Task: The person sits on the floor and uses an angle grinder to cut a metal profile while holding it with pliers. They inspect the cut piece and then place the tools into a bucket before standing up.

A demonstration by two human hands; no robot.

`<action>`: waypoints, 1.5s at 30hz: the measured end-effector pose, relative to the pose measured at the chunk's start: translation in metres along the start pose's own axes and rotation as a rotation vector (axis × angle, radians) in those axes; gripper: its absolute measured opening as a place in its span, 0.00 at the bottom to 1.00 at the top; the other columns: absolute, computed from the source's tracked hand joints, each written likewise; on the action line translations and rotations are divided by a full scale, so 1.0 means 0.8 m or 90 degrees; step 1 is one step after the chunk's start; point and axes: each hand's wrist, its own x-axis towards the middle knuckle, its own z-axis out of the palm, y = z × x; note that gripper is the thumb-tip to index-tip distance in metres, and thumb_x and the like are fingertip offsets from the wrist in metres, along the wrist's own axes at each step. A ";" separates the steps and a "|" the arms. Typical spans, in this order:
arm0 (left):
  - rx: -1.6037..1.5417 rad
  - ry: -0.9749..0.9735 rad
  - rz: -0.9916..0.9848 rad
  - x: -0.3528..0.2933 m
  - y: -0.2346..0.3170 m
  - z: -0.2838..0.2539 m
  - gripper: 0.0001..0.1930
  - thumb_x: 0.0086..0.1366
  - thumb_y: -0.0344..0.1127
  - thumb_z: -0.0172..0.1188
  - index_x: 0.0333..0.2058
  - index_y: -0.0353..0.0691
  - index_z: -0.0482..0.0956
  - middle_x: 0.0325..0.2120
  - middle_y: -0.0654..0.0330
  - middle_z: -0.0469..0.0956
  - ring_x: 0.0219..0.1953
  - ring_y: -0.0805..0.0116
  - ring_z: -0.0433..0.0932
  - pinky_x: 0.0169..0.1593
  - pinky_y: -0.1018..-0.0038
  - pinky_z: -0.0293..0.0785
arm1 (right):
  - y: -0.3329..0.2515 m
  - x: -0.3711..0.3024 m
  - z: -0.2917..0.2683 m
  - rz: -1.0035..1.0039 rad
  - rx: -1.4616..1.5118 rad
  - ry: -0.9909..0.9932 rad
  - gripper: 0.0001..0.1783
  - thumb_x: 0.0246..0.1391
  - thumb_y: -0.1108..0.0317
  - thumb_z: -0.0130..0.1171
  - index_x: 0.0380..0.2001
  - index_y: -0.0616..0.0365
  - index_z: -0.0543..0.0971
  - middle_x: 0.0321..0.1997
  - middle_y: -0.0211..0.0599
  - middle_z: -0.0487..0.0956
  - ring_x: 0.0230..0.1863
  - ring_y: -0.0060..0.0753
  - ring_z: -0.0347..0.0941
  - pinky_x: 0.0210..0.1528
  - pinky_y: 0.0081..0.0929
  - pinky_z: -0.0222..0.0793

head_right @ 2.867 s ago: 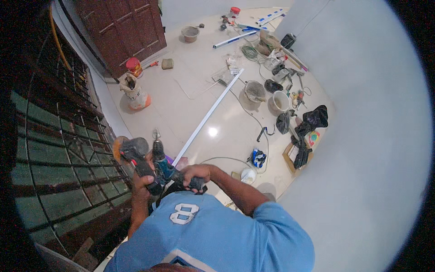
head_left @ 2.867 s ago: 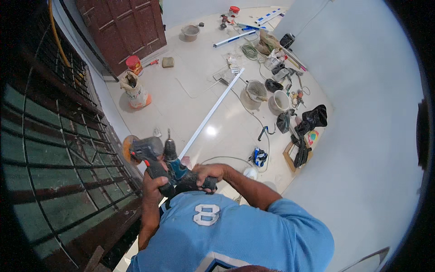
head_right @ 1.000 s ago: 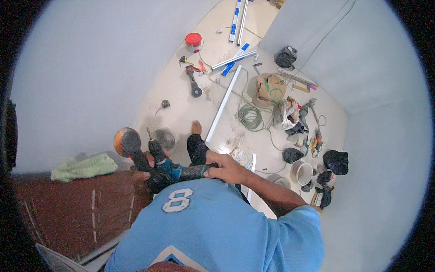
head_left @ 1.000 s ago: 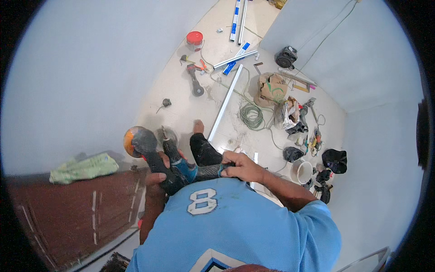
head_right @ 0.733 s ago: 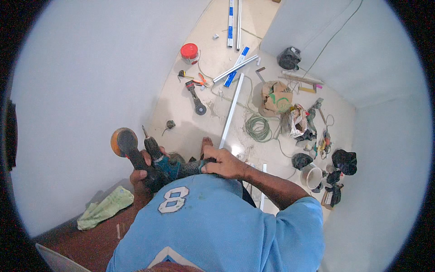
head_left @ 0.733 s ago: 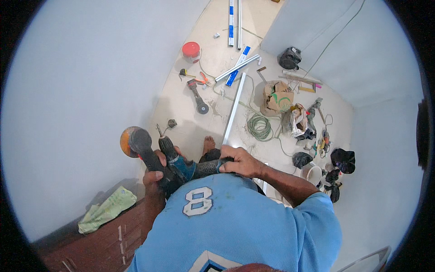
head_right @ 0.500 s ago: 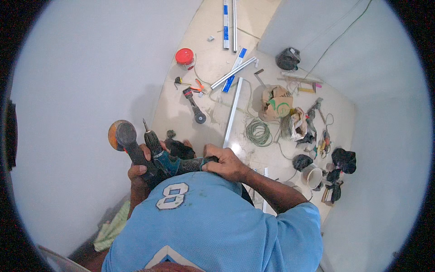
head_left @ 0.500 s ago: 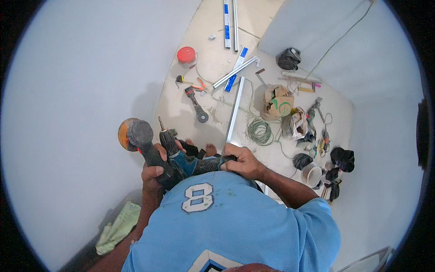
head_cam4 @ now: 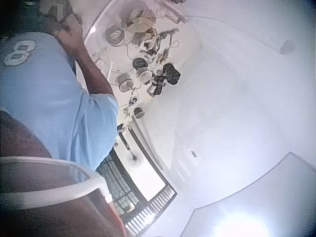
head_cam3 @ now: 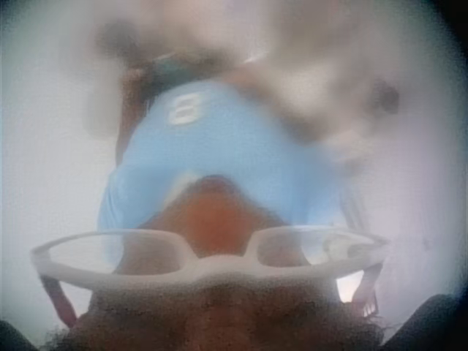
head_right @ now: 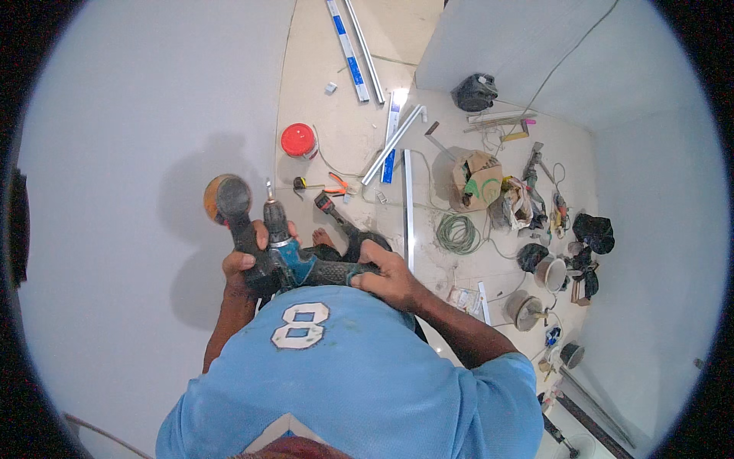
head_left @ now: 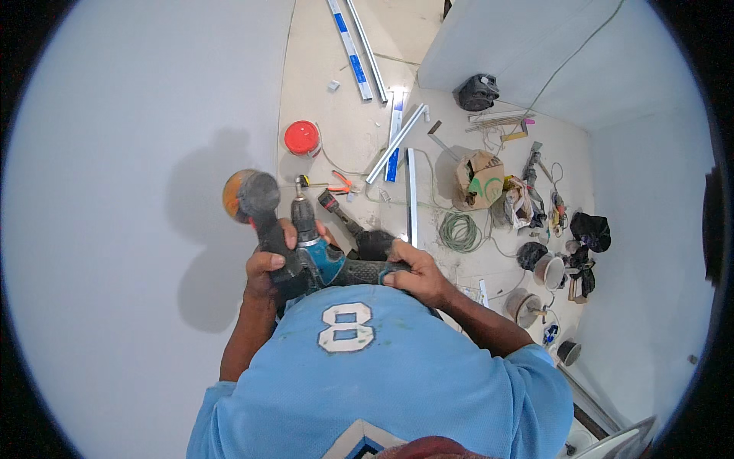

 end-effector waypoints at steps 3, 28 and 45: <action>-0.045 -0.035 -0.051 0.059 0.027 -0.030 0.20 0.49 0.44 0.69 0.39 0.44 0.74 0.54 0.35 0.72 0.57 0.39 0.77 0.61 0.43 0.78 | -0.008 0.037 -0.019 0.077 0.071 0.005 0.15 0.54 0.63 0.67 0.34 0.59 0.71 0.34 0.29 0.66 0.39 0.24 0.64 0.43 0.30 0.63; 0.236 0.116 -0.341 0.693 0.213 -0.157 0.25 0.38 0.42 0.75 0.37 0.38 0.79 0.56 0.40 0.76 0.58 0.48 0.78 0.64 0.55 0.75 | -0.089 0.552 -0.321 0.308 0.086 0.121 0.24 0.56 0.57 0.69 0.43 0.63 0.71 0.32 0.51 0.79 0.37 0.46 0.82 0.40 0.43 0.74; 0.433 -0.097 -0.655 1.052 0.103 -0.290 0.25 0.36 0.45 0.72 0.35 0.41 0.81 0.47 0.50 0.80 0.53 0.59 0.77 0.57 0.66 0.71 | 0.119 0.710 -0.341 0.282 0.393 0.508 0.17 0.51 0.66 0.70 0.35 0.60 0.72 0.31 0.33 0.69 0.35 0.27 0.68 0.39 0.31 0.68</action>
